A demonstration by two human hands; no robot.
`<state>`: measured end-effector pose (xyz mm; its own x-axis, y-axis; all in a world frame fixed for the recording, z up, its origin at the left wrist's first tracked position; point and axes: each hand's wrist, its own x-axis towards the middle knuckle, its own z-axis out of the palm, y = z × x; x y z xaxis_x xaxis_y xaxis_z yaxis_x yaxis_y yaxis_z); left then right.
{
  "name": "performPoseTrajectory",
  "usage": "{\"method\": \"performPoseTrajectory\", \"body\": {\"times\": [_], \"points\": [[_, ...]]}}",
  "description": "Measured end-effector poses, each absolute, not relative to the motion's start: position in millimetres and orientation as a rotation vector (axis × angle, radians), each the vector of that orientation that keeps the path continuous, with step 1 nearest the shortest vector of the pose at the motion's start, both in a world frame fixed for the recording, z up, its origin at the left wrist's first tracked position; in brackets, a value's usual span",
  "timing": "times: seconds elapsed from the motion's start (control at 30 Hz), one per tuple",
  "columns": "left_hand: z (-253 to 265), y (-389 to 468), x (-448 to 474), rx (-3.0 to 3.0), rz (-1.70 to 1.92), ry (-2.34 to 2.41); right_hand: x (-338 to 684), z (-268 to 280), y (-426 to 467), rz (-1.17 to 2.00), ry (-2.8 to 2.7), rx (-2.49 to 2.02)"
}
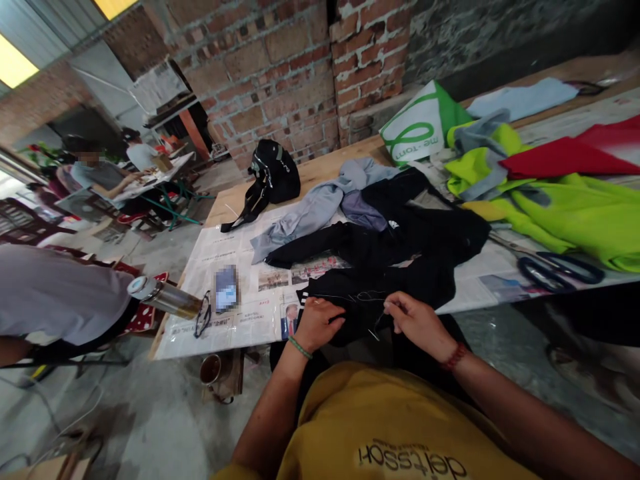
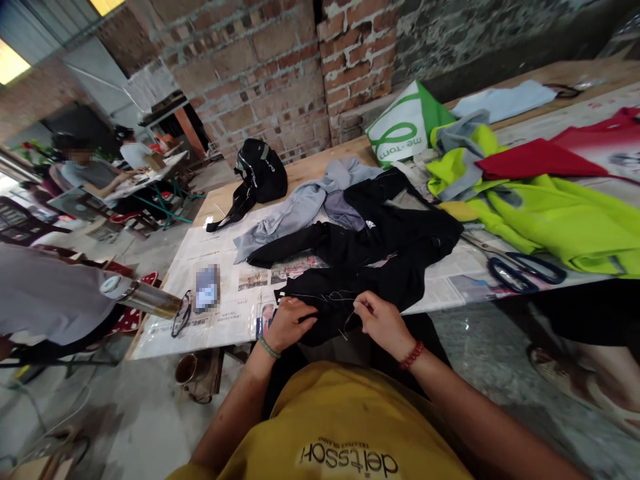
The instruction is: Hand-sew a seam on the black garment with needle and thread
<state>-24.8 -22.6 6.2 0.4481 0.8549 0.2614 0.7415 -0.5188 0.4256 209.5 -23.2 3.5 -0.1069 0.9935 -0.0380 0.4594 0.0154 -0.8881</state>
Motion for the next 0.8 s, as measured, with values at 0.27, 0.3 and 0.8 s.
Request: {"method": "performPoseTrajectory", "body": {"times": [0.27, 0.3, 0.8], "points": [[11.8, -23.4, -49.7, 2.158, 0.709, 1.53, 217.7, 9.5, -18.5, 1.551, -1.054, -1.302], [11.7, -24.2, -49.0, 2.117, 0.746, 1.553, 218.9, 9.7, -18.7, 1.584, -1.008, -1.284], [10.6, -63.4, 32.0, 2.387, 0.991, 1.319, 222.4, 8.2, -18.0, 1.354, -0.982, -1.302]]}}
